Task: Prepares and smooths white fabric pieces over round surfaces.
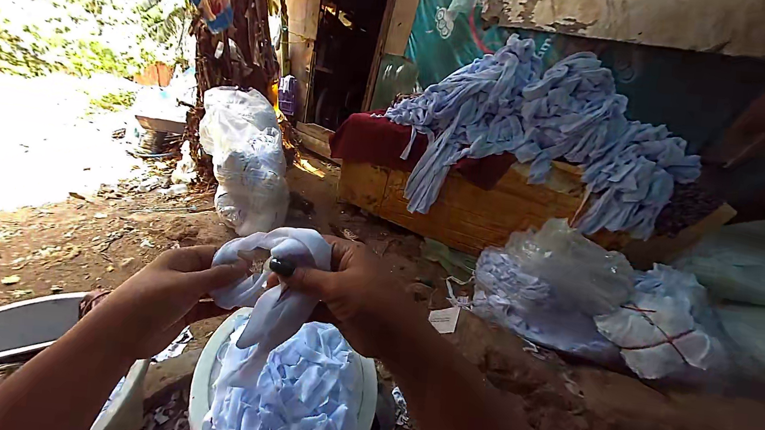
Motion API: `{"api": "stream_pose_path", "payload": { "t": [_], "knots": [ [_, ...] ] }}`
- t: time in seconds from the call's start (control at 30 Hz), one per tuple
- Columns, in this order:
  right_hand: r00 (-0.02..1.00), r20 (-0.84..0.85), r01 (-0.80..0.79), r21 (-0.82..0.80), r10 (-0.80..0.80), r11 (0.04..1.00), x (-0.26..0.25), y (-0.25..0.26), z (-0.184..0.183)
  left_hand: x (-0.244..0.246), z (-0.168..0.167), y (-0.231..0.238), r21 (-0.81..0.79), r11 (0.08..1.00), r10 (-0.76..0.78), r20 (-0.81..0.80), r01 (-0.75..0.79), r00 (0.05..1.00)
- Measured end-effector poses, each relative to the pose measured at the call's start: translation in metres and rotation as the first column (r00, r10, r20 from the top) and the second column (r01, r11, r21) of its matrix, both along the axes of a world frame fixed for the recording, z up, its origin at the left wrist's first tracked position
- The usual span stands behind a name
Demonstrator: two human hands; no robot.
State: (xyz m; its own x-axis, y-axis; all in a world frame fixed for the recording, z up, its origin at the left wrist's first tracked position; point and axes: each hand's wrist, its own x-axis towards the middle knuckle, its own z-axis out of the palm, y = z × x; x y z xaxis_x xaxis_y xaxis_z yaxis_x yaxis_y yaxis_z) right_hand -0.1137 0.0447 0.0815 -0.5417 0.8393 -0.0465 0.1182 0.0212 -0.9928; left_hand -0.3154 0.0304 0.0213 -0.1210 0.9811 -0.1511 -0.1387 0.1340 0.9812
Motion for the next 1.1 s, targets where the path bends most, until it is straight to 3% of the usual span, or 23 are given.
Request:
{"api": "stream_pose_path", "payload": {
  "t": [0.23,0.4,0.53,0.67,0.8,0.97,1.1],
  "knots": [
    [0.986,0.132,0.129,-0.182,-0.105,0.975,0.048,0.01,-0.056,0.011,-0.039,-0.001,-0.158,0.977,-0.159,-0.098,0.142,0.982],
    [0.965,0.213,0.189,-0.17,-0.151,0.967,0.072,0.028,-0.074,0.02,-0.051,0.004,-0.144,0.977,-0.167,-0.06,0.157,0.984],
    [0.953,0.297,0.101,-0.149,-0.053,0.984,0.072,0.041,-0.078,0.018,-0.059,0.005,-0.136,0.979,-0.172,-0.138,0.154,0.975],
    [0.958,0.286,0.032,-0.133,0.007,0.991,0.059,0.058,-0.09,0.013,-0.069,0.003,-0.144,0.989,-0.029,-0.12,0.011,0.992],
    [0.888,0.451,-0.02,-0.149,0.086,0.989,0.042,0.08,-0.119,0.016,-0.089,-0.008,-0.113,0.99,0.072,-0.108,-0.084,0.992],
    [0.963,0.208,-0.133,-0.176,0.169,0.975,0.037,0.085,-0.111,0.036,-0.085,-0.036,0.091,0.964,0.246,0.038,-0.248,0.969],
    [0.885,0.42,-0.156,-0.138,0.2,0.978,0.023,0.096,-0.121,0.04,-0.105,-0.044,0.112,0.992,0.088,-0.239,-0.062,0.967]
  ]
}}
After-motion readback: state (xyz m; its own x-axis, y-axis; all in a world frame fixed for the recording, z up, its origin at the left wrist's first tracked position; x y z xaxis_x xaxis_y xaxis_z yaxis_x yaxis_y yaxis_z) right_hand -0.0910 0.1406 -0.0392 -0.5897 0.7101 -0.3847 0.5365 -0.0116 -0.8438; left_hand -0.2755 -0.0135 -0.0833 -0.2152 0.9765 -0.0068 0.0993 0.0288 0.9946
